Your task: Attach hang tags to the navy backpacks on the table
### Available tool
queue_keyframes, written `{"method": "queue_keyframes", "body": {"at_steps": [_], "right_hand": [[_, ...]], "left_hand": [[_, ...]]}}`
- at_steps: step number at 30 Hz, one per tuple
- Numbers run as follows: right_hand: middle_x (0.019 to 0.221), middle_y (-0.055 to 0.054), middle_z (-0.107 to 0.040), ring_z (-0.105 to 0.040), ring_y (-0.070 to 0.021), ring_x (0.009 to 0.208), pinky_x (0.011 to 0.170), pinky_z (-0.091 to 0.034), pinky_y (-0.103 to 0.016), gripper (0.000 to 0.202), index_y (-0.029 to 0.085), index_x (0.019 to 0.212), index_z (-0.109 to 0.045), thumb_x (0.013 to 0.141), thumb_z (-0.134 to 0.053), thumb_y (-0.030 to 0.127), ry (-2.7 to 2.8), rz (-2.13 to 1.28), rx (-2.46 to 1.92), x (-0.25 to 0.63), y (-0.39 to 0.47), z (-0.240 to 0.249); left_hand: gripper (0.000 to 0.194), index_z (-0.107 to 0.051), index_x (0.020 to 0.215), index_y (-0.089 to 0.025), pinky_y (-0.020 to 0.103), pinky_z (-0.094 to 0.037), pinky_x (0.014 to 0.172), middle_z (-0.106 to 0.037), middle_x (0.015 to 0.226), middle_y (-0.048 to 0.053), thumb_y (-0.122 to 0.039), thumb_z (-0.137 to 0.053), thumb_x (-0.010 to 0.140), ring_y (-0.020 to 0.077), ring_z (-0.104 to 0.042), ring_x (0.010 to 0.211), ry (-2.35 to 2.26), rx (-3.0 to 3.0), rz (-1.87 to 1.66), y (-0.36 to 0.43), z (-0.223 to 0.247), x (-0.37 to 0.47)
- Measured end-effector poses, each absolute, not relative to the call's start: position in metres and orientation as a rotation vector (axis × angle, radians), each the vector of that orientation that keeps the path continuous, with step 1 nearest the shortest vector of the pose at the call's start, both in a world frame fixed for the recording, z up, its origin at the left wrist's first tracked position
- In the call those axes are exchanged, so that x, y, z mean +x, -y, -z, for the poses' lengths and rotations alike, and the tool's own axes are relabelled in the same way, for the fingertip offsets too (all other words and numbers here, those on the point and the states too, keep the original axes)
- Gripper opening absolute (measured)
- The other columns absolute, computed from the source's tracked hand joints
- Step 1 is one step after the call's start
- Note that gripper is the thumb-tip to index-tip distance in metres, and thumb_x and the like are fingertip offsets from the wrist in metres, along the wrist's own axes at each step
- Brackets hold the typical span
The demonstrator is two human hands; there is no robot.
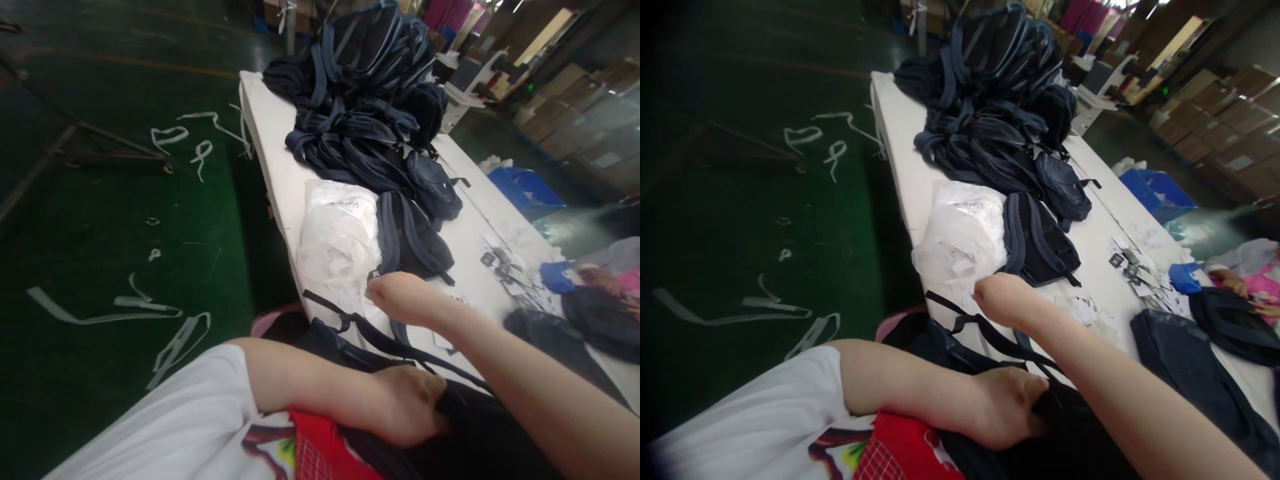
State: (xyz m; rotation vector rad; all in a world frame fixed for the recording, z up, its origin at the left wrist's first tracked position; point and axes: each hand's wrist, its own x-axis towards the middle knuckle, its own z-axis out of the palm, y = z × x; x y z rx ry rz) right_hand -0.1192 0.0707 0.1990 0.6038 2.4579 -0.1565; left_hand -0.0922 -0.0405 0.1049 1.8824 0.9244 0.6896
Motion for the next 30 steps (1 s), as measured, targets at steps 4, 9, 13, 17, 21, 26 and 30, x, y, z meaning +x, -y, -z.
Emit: {"method": "queue_keyframes", "body": {"at_steps": [4,9,13,17,21,26,30], "right_hand": [[0.121,-0.017,-0.063,-0.062,-0.0266,0.106,0.088,-0.046,-0.034,0.031,0.013,0.112,-0.065,0.09,-0.045,0.023,-2.391,0.153,0.608,-0.175,-0.111,-0.105],[0.147,-0.025,-0.038,-0.057,-0.0278,0.116,0.094,-0.044,-0.035,0.033,0.005,0.113,-0.063,0.084,-0.047,0.009,-2.331,0.091,0.61,-0.199,-0.132,-0.026],[0.151,-0.02,-0.035,-0.054,-0.0242,0.12,0.098,-0.042,-0.03,0.045,0.007,0.128,-0.055,0.084,-0.046,0.006,-2.339,0.158,0.567,-0.199,-0.141,-0.003],[0.141,-0.017,-0.048,-0.056,-0.0212,0.117,0.098,-0.04,-0.027,0.043,0.007,0.127,-0.056,0.085,-0.043,0.005,-2.394,0.215,0.615,-0.196,-0.145,0.001],[0.12,-0.013,-0.063,-0.06,-0.0206,0.107,0.092,-0.041,-0.027,0.03,0.011,0.109,-0.065,0.086,-0.047,0.013,-2.474,0.226,0.771,-0.194,-0.144,-0.02],[0.107,-0.011,-0.068,-0.063,-0.0231,0.097,0.082,-0.045,-0.03,0.047,0.017,0.126,-0.054,0.079,-0.058,0.019,-2.555,0.237,0.915,-0.18,-0.137,-0.067],[0.098,-0.012,-0.071,-0.066,-0.0238,0.094,0.084,-0.046,-0.031,0.034,0.015,0.115,-0.063,0.083,-0.058,0.026,-2.553,0.295,0.97,-0.152,-0.127,-0.111]], "left_hand": [[0.017,-0.07,0.09,-0.028,0.035,-0.053,0.072,-0.068,0.093,0.006,-0.035,-0.06,0.079,0.0248,-0.065,0.094,-0.872,2.004,-0.811,0.036,-0.094,-0.105],[0.029,-0.069,0.081,-0.025,0.032,-0.053,0.062,-0.067,0.088,0.005,-0.044,-0.048,0.086,0.0227,-0.066,0.084,-0.824,2.092,-0.811,0.029,-0.076,-0.119],[0.033,-0.07,0.081,-0.022,0.031,-0.05,0.054,-0.067,0.088,0.007,-0.041,-0.044,0.087,0.0228,-0.065,0.078,-0.787,2.193,-0.792,0.026,-0.067,-0.126],[0.034,-0.072,0.085,-0.023,0.033,-0.048,0.049,-0.067,0.084,0.009,-0.043,-0.045,0.085,0.0241,-0.065,0.07,-0.841,2.174,-0.77,0.026,-0.061,-0.124],[0.033,-0.071,0.096,-0.026,0.033,-0.049,0.052,-0.066,0.087,0.008,-0.048,-0.052,0.081,0.0251,-0.066,0.074,-0.903,2.059,-0.706,0.028,-0.063,-0.122],[0.036,-0.068,0.113,-0.029,0.032,-0.049,0.055,-0.063,0.1,0.01,-0.04,-0.047,0.086,0.0275,-0.065,0.086,-0.88,2.263,-0.645,0.04,-0.079,-0.127],[0.034,-0.067,0.114,-0.033,0.035,-0.05,0.062,-0.06,0.104,0.01,-0.037,-0.051,0.085,0.0279,-0.063,0.089,-0.959,2.415,-0.655,0.051,-0.088,-0.127]]}}
